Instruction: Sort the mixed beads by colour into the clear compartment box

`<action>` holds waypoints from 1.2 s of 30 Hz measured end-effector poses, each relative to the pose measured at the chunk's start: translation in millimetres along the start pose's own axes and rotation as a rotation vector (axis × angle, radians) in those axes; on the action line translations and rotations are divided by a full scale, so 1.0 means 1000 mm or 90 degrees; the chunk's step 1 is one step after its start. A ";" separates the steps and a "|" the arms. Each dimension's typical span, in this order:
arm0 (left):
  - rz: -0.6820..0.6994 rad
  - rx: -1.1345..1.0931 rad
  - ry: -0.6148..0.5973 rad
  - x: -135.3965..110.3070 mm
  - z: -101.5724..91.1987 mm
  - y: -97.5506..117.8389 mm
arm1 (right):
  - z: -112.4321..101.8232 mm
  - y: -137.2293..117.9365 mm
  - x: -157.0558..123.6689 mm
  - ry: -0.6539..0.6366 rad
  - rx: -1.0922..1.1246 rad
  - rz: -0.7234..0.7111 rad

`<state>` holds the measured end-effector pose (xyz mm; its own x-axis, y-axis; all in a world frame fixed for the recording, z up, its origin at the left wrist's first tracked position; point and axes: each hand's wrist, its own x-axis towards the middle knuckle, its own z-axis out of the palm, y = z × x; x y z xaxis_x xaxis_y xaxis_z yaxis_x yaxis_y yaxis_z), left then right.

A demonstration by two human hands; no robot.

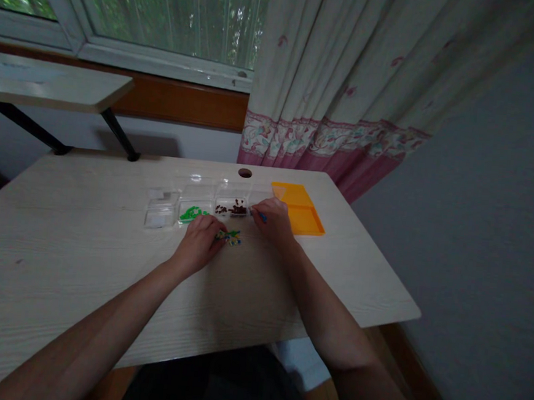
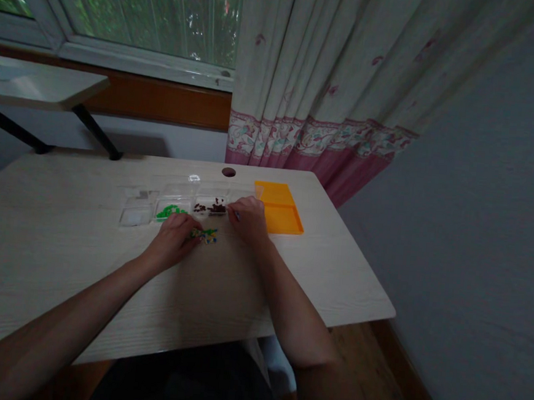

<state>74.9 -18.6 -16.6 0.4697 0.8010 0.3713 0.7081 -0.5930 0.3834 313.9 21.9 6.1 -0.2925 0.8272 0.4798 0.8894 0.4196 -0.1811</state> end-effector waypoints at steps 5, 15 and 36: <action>0.009 -0.006 0.002 0.000 0.001 -0.001 | -0.001 -0.002 0.000 -0.005 0.002 0.000; 0.008 -0.018 -0.004 0.001 0.002 -0.003 | 0.002 0.000 0.002 -0.032 0.000 -0.007; -0.013 -0.060 0.022 0.002 0.000 -0.003 | 0.002 -0.005 0.001 -0.035 0.014 -0.027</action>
<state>73.4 -15.6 -17.0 0.4360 0.8103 0.3916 0.6640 -0.5833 0.4677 308.5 21.7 6.1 -0.3498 0.8273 0.4396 0.8681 0.4626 -0.1799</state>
